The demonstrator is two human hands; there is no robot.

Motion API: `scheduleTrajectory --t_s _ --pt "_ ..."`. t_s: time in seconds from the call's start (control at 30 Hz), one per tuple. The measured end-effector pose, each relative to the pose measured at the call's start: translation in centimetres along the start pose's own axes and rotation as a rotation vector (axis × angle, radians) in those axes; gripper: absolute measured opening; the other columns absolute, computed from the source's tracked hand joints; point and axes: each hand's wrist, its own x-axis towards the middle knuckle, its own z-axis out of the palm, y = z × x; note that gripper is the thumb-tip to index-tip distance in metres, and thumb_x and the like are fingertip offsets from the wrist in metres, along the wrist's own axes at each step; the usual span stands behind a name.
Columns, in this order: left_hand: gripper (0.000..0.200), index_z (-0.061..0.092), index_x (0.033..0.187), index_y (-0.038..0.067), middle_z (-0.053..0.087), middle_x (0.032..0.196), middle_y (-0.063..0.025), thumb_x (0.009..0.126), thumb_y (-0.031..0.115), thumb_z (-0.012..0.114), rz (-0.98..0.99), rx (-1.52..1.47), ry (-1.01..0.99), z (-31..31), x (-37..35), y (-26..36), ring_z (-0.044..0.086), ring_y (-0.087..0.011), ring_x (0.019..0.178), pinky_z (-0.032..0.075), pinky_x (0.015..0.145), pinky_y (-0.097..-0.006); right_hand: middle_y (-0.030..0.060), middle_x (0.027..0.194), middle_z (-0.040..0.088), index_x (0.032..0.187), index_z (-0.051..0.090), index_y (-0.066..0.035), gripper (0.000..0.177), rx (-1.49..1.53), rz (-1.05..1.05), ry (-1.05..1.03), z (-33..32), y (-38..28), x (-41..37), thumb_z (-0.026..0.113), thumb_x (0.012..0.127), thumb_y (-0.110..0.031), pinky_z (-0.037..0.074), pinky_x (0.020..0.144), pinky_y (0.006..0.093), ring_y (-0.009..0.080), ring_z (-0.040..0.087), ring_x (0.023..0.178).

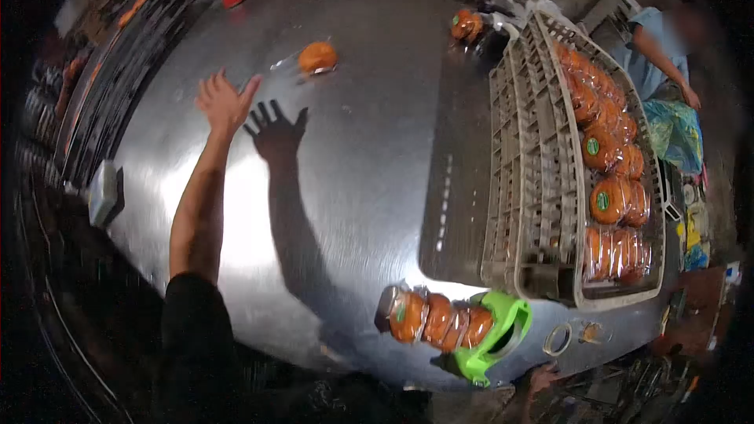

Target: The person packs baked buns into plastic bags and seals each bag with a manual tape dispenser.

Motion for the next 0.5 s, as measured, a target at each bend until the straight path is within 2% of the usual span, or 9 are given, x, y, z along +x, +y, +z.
scheduleTrajectory --t_s 0.07,0.13,0.17,0.2,0.23,0.3,0.37,0.4,0.5 --pt "0.104 0.031 0.146 0.001 0.032 0.148 -0.0258 0.079 0.078 0.048 0.031 0.152 -0.026 2.1 4.7 5.4 0.02 -0.0427 0.142 0.01 0.112 -0.0618 0.0221 0.097 0.068 0.146 0.029 -0.01 0.075 -0.001 -0.038 -0.019 2.4 -0.5 0.0 0.042 0.093 -0.062 0.053 0.07 0.0545 0.0451 0.065 0.087" --pt "0.108 0.022 0.149 0.004 0.026 0.152 -0.0233 0.077 0.081 0.046 0.012 0.116 -0.161 3.8 7.6 10.2 0.01 -0.0408 0.145 0.004 0.112 -0.0644 0.0213 0.098 0.068 0.145 0.029 -0.006 0.073 -0.054 -0.055 0.196 7.7 3.1 3.4 0.048 0.095 -0.055 0.053 0.071 0.0514 0.0439 0.065 0.085" --pt "0.111 0.018 0.151 0.005 0.023 0.154 -0.0221 0.076 0.082 0.045 0.008 0.094 -0.243 5.1 8.1 12.3 0.004 -0.0399 0.146 0.001 0.111 -0.0656 0.0159 0.087 0.063 0.128 0.04 -0.01 0.062 -0.133 -0.142 0.451 8.3 1.9 3.2 0.049 0.091 -0.06 0.048 0.063 0.048 0.038 0.061 0.075" --pt "0.109 0.02 0.15 0.005 0.025 0.152 -0.0244 0.077 0.081 0.046 0.002 0.044 -0.272 6.8 8.1 14.1 0.009 -0.0414 0.145 0.001 0.112 -0.0645 0.0159 0.087 0.063 0.128 0.04 -0.01 0.062 -0.133 -0.124 0.46 8.5 1.2 2.7 0.049 0.091 -0.06 0.048 0.063 0.048 0.038 0.061 0.075" --pt "0.107 0.021 0.15 0.005 0.026 0.15 -0.0267 0.077 0.079 0.048 -0.003 -0.001 -0.307 8.3 7.6 15.6 0.015 -0.0428 0.144 0.001 0.113 -0.0633 0.0141 0.084 0.061 0.122 0.044 -0.011 0.059 -0.133 -0.143 0.486 8.2 0.8 2.2 0.05 0.09 -0.061 0.047 0.062 0.0468 0.0357 0.06 0.072" --pt "0.098 0.031 0.145 0.004 0.039 0.141 -0.0274 0.078 0.07 0.057 -0.075 -0.042 -0.421 7.9 4.2 20.1 0.035 -0.0432 0.133 0.016 0.11 -0.0633 0.0106 0.078 0.057 0.109 0.053 -0.014 0.054 -0.143 -0.184 0.531 7.4 0.3 0.6 0.051 0.089 -0.063 0.043 0.058 0.0444 0.031 0.057 0.066" --pt "0.083 0.043 0.135 0.003 0.052 0.124 -0.0242 0.076 0.057 0.066 0.054 -0.229 -0.238 9.5 0.1 24.2 0.051 -0.0391 0.114 0.033 0.099 -0.0577 0.007 0.073 0.054 0.096 0.061 -0.016 0.051 -0.149 -0.268 0.574 5.8 -0.3 0.5 0.051 0.087 -0.065 0.039 0.054 0.0419 0.0263 0.054 0.06" --pt "0.071 0.05 0.125 0.002 0.056 0.111 -0.0212 0.073 0.046 0.07 0.261 -0.343 -0.053 9.1 -2.9 25.9 0.054 -0.0364 0.101 0.041 0.088 -0.0515 0.0053 0.07 0.052 0.09 0.065 -0.017 0.051 -0.137 -0.305 0.6 5.5 -0.9 0.5 0.052 0.086 -0.066 0.037 0.053 0.0407 0.024 0.052 0.057" --pt "0.076 0.049 0.13 0.001 0.058 0.108 -0.0215 0.075 0.049 0.07 0.64 -0.569 -0.141 7.0 -10.9 28.8 0.054 -0.0394 0.099 0.045 0.088 -0.0496 0.0093 0.082 0.053 0.1 0.06 -0.012 0.052 -0.012 -0.259 0.378 5.3 -2.5 0.4 0.052 0.088 -0.062 0.04 0.061 0.0426 0.0266 0.054 0.066"
